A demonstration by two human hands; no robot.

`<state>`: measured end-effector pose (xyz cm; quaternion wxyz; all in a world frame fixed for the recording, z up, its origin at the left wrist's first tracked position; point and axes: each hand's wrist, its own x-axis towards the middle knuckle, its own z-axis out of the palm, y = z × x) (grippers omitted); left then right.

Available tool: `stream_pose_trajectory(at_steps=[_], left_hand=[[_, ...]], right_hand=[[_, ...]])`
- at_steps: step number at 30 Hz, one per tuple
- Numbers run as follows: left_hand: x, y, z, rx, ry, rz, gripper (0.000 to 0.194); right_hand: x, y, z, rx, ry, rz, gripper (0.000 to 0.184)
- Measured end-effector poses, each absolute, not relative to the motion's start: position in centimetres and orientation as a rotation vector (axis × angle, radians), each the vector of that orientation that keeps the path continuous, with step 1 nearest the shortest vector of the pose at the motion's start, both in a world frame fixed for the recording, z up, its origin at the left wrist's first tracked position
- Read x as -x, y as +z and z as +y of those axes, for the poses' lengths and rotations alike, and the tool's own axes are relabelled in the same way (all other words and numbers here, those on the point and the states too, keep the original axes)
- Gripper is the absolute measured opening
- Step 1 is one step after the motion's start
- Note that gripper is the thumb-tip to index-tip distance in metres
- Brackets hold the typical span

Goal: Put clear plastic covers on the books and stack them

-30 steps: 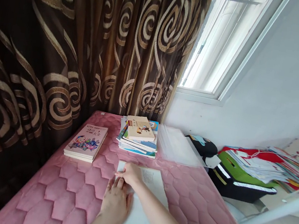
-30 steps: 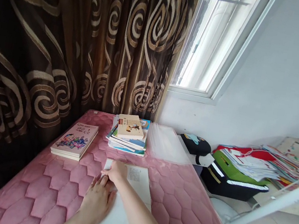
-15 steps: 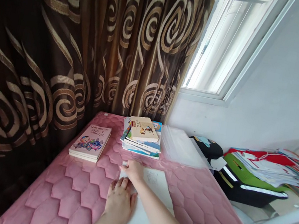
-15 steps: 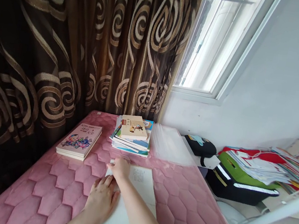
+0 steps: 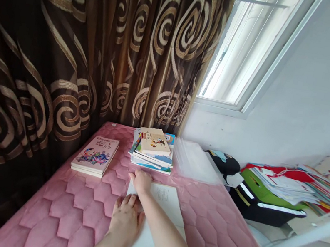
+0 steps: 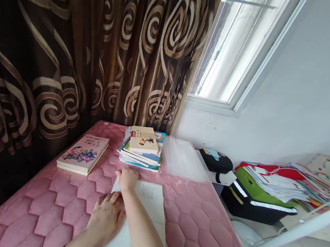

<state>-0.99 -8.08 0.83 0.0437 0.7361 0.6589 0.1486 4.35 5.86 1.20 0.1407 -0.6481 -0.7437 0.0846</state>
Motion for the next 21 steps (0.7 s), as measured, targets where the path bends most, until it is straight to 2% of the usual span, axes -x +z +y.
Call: stream_pose_trajectory(at_steps=[4,8,14,18,21], left_hand=[[1.0,0.9,-8.1,-2.27,0.459,2.036,0.044],[1.0,0.8,-7.9,-2.309,0.432,2.034,0.045],[0.7,0.9,-8.0,-2.39,0.33,2.068,0.046],[-0.4,1.2,-7.8,-2.366,0.171,2.143,0.048],[-2.7,1.8,-7.4,-2.368,0.012,1.995,0.05]], right_hand=[[-6.8,0.4,4.0,1.651,0.279,-2.254,0.017],[-13.4,-0.1,0.1,1.308,0.475,-2.363,0.028],[-22.5,0.2,-4.7,1.514,0.543,-2.336,0.048],[-23.4,0.6,-5.5,1.535,0.49,-2.361,0.049],[-22.8,0.8,-5.3,1.552,0.393,-2.376,0.046]])
